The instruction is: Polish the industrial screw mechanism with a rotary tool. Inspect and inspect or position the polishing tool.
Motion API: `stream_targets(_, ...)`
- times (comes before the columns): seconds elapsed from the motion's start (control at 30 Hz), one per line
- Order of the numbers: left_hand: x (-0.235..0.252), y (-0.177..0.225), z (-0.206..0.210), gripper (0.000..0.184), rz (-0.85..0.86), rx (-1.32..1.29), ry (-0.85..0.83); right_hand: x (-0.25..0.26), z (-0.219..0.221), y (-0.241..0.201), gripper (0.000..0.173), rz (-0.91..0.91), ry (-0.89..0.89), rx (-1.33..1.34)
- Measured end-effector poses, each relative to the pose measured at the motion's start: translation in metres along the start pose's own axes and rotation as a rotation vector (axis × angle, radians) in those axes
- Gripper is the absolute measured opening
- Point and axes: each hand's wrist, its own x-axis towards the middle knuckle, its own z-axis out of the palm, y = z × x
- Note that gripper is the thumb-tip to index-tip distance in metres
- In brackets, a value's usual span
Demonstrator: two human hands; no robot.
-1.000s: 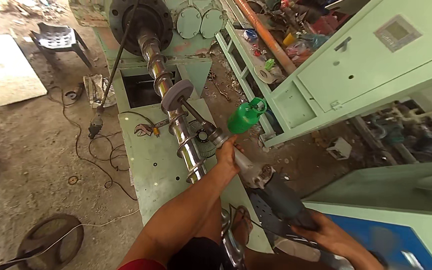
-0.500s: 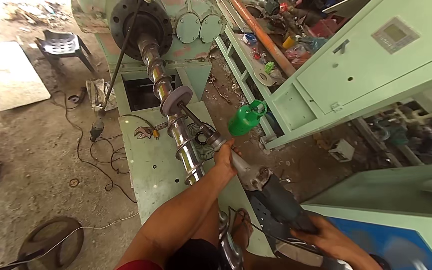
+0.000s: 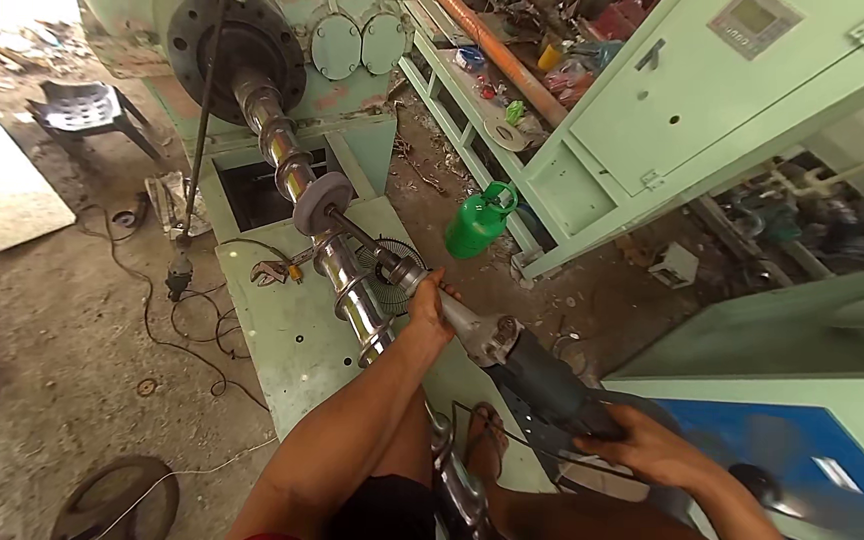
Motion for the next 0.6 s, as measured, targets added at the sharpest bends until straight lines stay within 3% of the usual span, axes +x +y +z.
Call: stream_targets(0.6, 0.0061, -0.0008, 0.0019, 0.020, -0.012, -0.034, 0.047, 0.0004, 0.0020, 0.0002, 0.044, 0.001, -0.019, 0.037)
